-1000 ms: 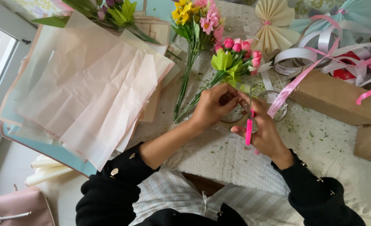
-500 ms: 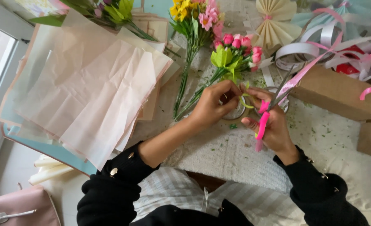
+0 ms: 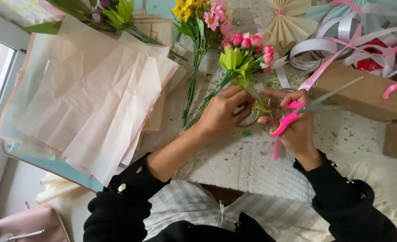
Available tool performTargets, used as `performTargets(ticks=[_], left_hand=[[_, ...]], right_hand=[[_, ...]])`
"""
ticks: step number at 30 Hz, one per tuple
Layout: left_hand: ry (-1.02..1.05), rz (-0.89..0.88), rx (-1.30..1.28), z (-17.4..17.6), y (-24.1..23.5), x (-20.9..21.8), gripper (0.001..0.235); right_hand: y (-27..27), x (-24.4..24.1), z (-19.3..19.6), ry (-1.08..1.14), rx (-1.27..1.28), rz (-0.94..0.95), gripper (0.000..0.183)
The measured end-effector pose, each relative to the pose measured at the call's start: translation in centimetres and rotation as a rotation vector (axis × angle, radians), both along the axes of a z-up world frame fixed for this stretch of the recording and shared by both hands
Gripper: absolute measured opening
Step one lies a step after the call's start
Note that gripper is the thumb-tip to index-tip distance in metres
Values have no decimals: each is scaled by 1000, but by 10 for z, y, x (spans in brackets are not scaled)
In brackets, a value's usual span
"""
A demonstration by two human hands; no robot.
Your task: Trimming flower stems with scissors and securing them with floral tape at a design station.
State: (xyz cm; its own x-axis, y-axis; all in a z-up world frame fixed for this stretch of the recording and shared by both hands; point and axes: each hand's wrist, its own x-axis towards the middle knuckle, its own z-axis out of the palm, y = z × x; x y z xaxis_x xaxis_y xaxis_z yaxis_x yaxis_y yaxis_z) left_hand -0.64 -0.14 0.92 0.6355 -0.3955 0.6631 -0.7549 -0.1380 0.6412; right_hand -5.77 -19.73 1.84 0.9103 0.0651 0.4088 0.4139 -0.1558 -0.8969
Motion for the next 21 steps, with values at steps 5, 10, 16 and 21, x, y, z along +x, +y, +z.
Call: performTargets(ticks=[5, 10, 16, 21], left_hand=[[-146, 57, 92, 5, -2, -3, 9], [-218, 119, 140, -9, -4, 2, 10], [-7, 69, 300, -9, 10, 10, 5], [-164, 153, 600, -20, 19, 25, 17]], right_hand=[[8, -1, 4, -98, -76, 17, 59], [-3, 3, -10, -73, -115, -19, 50], [-15, 4, 1, -112, -173, -112, 39], [-18, 7, -5, -14, -37, -121, 36]])
